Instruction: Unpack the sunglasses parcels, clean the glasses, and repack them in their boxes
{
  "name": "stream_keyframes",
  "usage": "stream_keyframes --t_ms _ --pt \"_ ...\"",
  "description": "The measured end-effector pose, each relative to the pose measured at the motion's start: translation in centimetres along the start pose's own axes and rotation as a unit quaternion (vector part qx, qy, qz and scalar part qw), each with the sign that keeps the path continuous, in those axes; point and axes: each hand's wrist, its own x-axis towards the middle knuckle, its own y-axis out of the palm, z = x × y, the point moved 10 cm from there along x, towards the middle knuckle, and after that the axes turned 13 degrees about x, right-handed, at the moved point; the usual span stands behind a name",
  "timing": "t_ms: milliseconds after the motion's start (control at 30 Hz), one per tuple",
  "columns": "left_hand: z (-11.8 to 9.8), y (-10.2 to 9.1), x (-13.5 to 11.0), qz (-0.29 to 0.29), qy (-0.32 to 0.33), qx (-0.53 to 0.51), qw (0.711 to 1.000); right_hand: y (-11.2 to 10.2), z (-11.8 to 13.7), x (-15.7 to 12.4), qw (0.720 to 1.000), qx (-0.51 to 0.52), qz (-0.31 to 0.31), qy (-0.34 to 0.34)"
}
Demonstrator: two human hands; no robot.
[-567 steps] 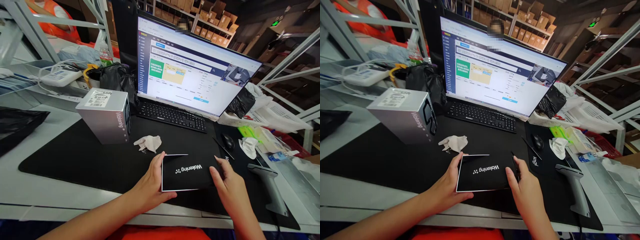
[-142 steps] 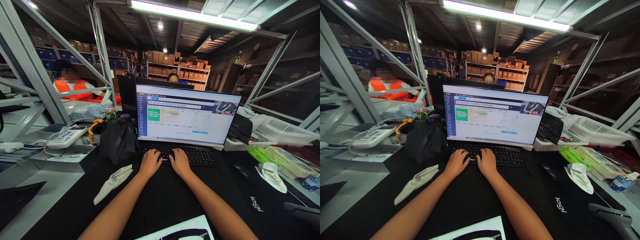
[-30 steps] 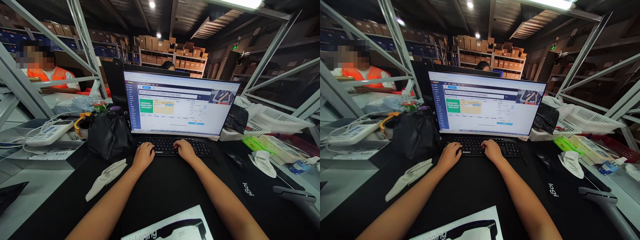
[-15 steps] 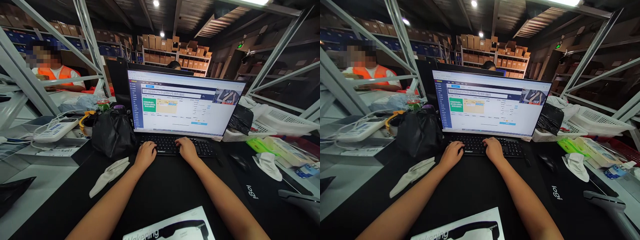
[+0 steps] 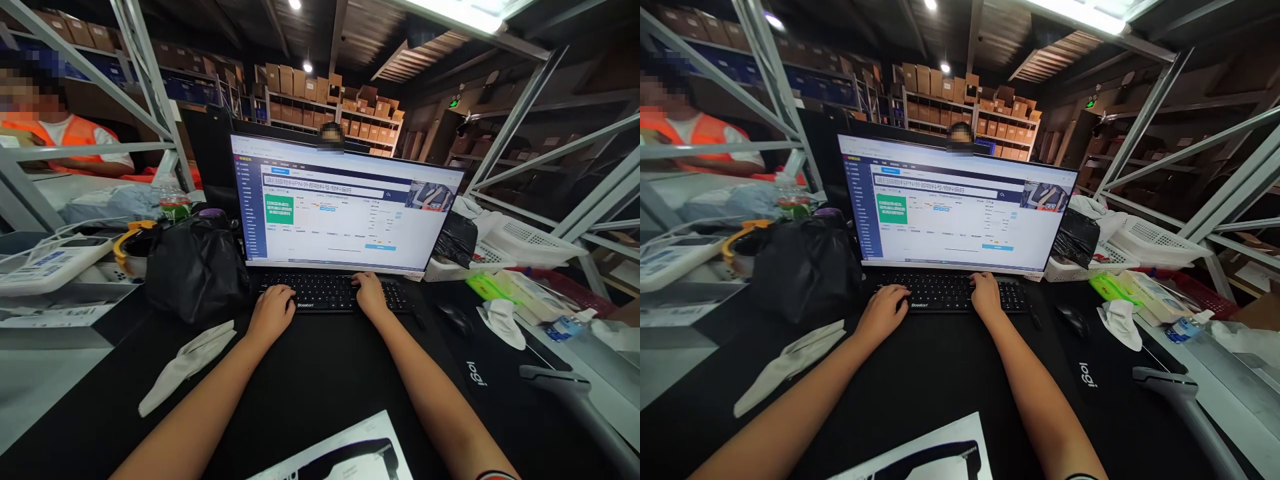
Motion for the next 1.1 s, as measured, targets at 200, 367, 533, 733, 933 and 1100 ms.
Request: stream_keyframes --t_ms 200,367,533,733,933,1100 --pt "0.2 0.3 -0.1 0.011 -0.006 0.008 1.0 3.0 4.5 -1.5 0.993 0.057 0.061 -0.081" --pt "0.2 0.5 -0.1 0.014 -0.008 -0.003 1.0 5.1 6.8 -2.9 0.984 0.067 0.097 -0.132" --pt "0.7 0.3 -0.2 0.003 -0.018 -0.034 0.999 5.1 6.3 -2.9 0.984 0.059 0.096 -0.135" --pt "2.5 -0.4 -0.1 -0.032 -0.056 -0.07 0.996 7.0 8.1 -4.0 0.98 0.022 0.115 -0.16" --pt "2.5 -0.4 -0.4 -0.033 -0.061 -0.073 0.995 8.7 8.8 -4.7 0.977 -0.007 0.129 -0.168" --pt "1.2 -0.1 -0.5 -0.013 -0.034 -0.052 0.998 8.2 8.2 -4.5 0.98 -0.016 0.106 -0.165"
